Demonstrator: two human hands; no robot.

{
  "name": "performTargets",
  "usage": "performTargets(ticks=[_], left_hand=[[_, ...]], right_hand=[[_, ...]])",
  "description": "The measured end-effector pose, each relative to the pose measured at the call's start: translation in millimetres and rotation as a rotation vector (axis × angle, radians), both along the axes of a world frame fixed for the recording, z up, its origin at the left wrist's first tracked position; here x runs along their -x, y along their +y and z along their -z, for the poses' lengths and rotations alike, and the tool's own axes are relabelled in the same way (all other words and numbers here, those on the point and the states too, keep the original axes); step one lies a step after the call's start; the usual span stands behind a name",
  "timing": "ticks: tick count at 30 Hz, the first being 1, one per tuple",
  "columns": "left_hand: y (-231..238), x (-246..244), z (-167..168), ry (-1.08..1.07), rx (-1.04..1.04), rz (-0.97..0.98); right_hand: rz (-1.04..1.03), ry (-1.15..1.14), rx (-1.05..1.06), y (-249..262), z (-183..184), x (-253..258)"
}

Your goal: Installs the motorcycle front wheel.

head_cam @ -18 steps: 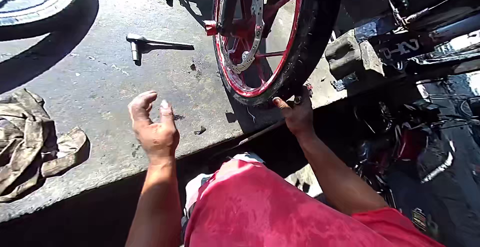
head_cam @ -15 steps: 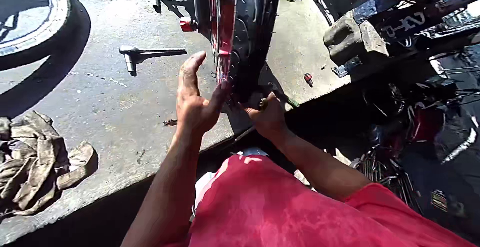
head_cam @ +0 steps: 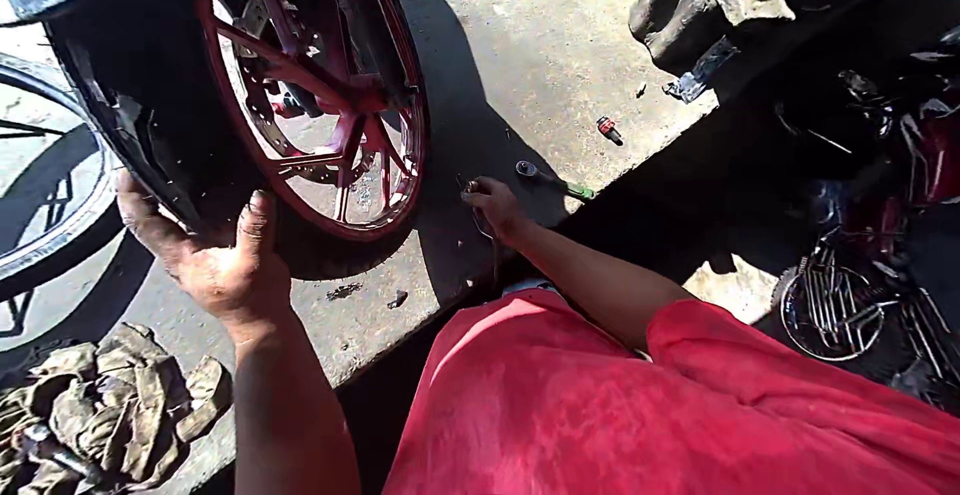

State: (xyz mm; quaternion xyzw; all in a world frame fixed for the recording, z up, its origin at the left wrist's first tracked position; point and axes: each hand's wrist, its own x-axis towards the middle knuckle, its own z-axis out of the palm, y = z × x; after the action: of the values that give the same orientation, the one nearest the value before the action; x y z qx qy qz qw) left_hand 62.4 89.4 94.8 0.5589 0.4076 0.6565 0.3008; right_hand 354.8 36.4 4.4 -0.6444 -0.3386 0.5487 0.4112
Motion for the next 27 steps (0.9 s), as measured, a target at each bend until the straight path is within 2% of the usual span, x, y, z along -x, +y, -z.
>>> performTargets(ticks=[1,4,5,6,7,8,9,10,11,12,14,16,18,20,23,25,27], left_hand=[[-5,-4,3,0.079,-0.021,-0.107],[-38,-40,3,0.573,-0.171,-0.558],[-53,-61,6,0.669,-0.257,-0.559],[-69,-87,14,0.706,-0.254,-0.439],[-83,-116,26,0.675,-0.179,-0.236],[-94,-143,41,0.559,-0.026,0.025],[-100,-167,56,0.355,0.190,0.283],[-104,-185,73,0.119,0.393,0.456],[-108,-197,90,-0.035,0.538,0.528],[-109,-205,101,-0.059,0.621,0.548],[-106,-217,116,0.071,0.640,0.464],[-107,-228,125,0.162,0.630,0.273],[-110,-229,125,0.145,0.621,0.105],[-115,-224,115,0.061,0.580,-0.026],[-130,-205,91,0.140,0.482,-0.217],[-140,-186,78,0.177,0.385,-0.281],[-144,-173,65,0.143,0.329,-0.366]], right_hand=[[-0.014,0.039,-0.024,1,1,-9],[-0.184,0.087,-0.140,-3,-13,-28],[-0.269,0.092,-0.210,-4,-22,-32],[-0.343,0.104,-0.299,-7,-30,-35],[-0.396,0.142,-0.377,-10,-39,-37],[-0.431,0.194,-0.432,-12,-47,-40],[-0.447,0.260,-0.466,-13,-53,-44],[-0.461,0.313,-0.478,-13,-55,-50],[-0.492,0.324,-0.486,-11,-54,-57],[-0.540,0.307,-0.499,-7,-49,-67],[-0.613,0.206,-0.536,6,-29,-95],[-0.511,-0.032,-0.503,15,5,-142],[-0.197,-0.346,-0.401,19,55,-205],[0.120,-0.672,-0.214,24,96,-277],[0.371,-0.997,0.054,26,137,-367],[0.340,-1.020,0.239,26,152,-400],[0.253,-0.984,0.323,32,161,-416]])
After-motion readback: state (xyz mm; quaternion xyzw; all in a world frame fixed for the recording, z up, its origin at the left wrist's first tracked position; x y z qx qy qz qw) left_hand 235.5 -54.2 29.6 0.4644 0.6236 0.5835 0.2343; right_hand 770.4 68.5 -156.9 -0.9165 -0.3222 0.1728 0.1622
